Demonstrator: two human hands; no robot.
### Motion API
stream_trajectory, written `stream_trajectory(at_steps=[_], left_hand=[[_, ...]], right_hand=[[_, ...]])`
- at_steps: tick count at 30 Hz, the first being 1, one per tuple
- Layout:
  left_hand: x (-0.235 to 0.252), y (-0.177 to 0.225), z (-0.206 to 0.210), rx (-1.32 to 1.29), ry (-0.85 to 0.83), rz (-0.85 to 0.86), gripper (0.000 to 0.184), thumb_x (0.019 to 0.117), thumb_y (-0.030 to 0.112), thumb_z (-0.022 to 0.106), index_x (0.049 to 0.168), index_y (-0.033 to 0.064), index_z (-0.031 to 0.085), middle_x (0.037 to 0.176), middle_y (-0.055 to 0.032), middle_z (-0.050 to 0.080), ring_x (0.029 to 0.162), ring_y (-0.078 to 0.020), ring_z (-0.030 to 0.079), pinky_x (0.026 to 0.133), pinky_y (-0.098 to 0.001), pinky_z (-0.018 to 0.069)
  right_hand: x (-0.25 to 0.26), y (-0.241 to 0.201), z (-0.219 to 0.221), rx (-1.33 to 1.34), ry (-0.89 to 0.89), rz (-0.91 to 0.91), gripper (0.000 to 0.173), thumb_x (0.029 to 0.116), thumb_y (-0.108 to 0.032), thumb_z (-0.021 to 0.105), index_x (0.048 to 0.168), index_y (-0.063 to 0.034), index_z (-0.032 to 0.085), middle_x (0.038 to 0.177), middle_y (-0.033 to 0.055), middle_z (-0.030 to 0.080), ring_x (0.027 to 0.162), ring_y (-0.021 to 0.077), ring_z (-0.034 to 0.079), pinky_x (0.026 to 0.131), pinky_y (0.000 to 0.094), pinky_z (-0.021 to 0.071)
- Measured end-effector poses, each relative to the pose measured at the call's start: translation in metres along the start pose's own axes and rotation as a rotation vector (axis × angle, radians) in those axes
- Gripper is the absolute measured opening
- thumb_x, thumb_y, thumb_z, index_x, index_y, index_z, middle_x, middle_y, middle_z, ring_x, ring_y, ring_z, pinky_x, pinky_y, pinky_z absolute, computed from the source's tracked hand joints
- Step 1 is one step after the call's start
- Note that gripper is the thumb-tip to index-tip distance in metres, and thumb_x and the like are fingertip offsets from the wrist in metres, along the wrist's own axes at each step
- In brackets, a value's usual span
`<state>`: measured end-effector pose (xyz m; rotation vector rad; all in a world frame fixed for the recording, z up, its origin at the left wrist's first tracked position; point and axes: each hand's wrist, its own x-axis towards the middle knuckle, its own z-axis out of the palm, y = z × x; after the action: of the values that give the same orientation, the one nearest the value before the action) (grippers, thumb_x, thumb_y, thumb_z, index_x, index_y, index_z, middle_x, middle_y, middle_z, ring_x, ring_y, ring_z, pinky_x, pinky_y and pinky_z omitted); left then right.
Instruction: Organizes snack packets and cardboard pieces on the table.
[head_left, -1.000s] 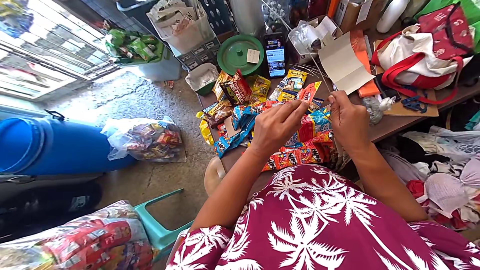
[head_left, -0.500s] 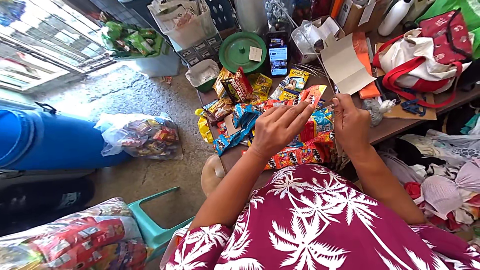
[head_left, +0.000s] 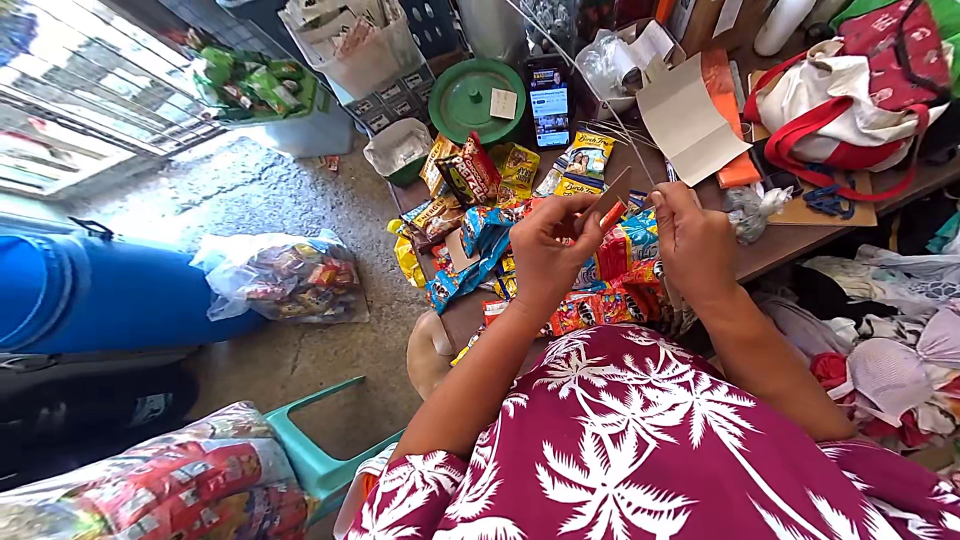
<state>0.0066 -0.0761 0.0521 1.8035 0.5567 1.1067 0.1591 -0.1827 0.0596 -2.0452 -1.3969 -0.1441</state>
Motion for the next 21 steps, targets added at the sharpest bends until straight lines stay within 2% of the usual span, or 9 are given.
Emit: stream_trajectory(at_steps=[7,10,16,21], left_hand=[[-0.0007,0.0015,0.0037,-0.165,0.009,-0.105,0.018,0.0912,-0.001,0.069,0.108,-0.0059,0.069,0.096,-0.0056,0.073,0.077,-0.0056,0.068,0.071,-0.0237,0.0598],[-0.0017,0.0012,0.0046,-0.169,0.005,-0.100,0.019,0.0902,-0.003,0.070,0.108,-0.0064,0.069,0.096,-0.0059,0.073,0.076,-0.0055,0.068,0.070,-0.0233,0.0593],[-0.0023,-0.0009,0.0040,-0.049,-0.010,0.026,0.019,0.0907,-0.001,0.070,0.109,-0.0076,0.069,0.097,-0.0096,0.073,0.074,-0.0056,0.067,0.068,-0.0221,0.0587],[0.0003,-0.0015,0.0008,0.171,-0.014,0.214,0.014,0.0895,-0.001,0.070,0.102,-0.0052,0.074,0.091,-0.0128,0.071,0.072,-0.0080,0.064,0.064,-0.0203,0.0542]], right_hand=[[-0.0006,-0.0038,-0.0009,0.006,-0.039,-0.009,0.032,0.1107,-0.022,0.043,0.113,-0.0026,0.068,0.062,0.0137,0.062,0.052,0.0334,0.062,0.046,0.0482,0.0443],[-0.0003,-0.0045,-0.0013,0.007,-0.039,-0.006,0.032,0.1106,-0.022,0.044,0.113,-0.0025,0.069,0.063,0.0139,0.062,0.053,0.0337,0.062,0.046,0.0481,0.0442],[0.0002,-0.0045,-0.0018,-0.006,-0.042,0.005,0.032,0.1107,-0.023,0.044,0.115,-0.0033,0.069,0.063,0.0134,0.062,0.053,0.0336,0.062,0.046,0.0478,0.0444],[-0.0026,-0.0068,-0.0037,-0.052,-0.065,0.000,0.032,0.1107,-0.022,0.043,0.115,-0.0034,0.069,0.063,0.0137,0.062,0.054,0.0345,0.063,0.047,0.0479,0.0452]])
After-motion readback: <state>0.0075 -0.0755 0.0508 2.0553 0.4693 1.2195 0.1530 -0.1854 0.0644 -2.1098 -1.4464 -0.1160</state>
